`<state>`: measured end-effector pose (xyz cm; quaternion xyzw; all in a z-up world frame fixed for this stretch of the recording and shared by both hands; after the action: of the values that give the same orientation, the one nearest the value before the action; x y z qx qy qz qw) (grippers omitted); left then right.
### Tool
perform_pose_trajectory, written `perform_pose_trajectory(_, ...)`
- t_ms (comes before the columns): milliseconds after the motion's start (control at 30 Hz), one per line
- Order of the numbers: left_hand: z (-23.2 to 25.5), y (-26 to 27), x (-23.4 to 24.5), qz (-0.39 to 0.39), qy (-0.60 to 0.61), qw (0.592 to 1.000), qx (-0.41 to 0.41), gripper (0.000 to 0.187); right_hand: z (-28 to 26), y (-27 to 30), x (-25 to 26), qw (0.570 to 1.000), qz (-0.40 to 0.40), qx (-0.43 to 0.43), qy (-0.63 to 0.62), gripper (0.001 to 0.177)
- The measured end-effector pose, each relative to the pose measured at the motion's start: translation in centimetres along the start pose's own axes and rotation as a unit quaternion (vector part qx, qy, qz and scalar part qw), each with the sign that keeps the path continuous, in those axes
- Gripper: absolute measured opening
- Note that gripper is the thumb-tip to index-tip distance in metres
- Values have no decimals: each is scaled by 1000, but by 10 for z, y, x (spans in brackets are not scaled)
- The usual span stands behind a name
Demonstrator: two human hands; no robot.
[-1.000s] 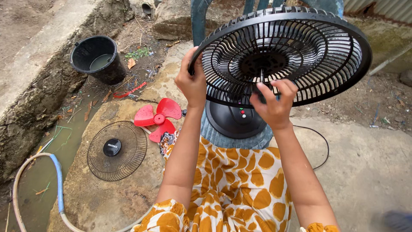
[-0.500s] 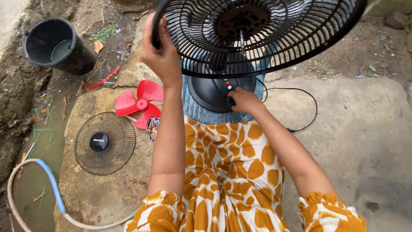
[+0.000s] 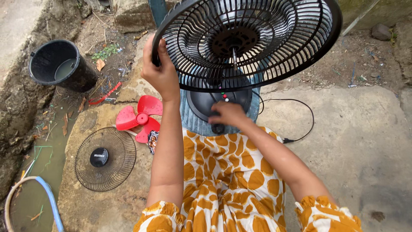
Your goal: The person wipes the red blades of a fan using a cloth after disassembling the fan guards.
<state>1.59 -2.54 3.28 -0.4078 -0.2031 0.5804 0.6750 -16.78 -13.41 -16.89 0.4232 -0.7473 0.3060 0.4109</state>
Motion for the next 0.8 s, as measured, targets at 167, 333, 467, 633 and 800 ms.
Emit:
perform_pose_trajectory(167, -1, -2, 1, -7, -11, 1000, 11, 21, 84, 54, 58, 865, 409, -165, -239, 43)
perform_pose_trajectory(333, 5, -7, 1, -20, -22, 999, 23, 22, 108, 82, 137, 759, 572, -130, -283, 98)
perform_pose_trajectory(467, 15, -9, 3, -28, -31, 999, 23, 23, 96, 48, 192, 787, 473, -70, -389, 54)
perform_pose_trajectory(633, 18, -13, 1, -23, -37, 999, 7, 23, 81, 36, 204, 753, 490, -87, -430, 38)
perform_pose_trajectory(800, 7, -17, -9, -38, -28, 998, 43, 29, 70, 35, 204, 728, 563, -94, -380, 43)
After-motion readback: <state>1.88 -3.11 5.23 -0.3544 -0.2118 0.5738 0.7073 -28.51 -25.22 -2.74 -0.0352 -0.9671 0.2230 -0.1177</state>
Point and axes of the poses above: each hand's wrist, its own y-axis away from the middle knuckle, its own x-axis out of the back of the hand, z = x × y, the point moved 4 cm from there along -y, towards the middle knuckle, and after that the axes turned 8 degrees about -x, right-handed, at the moved point
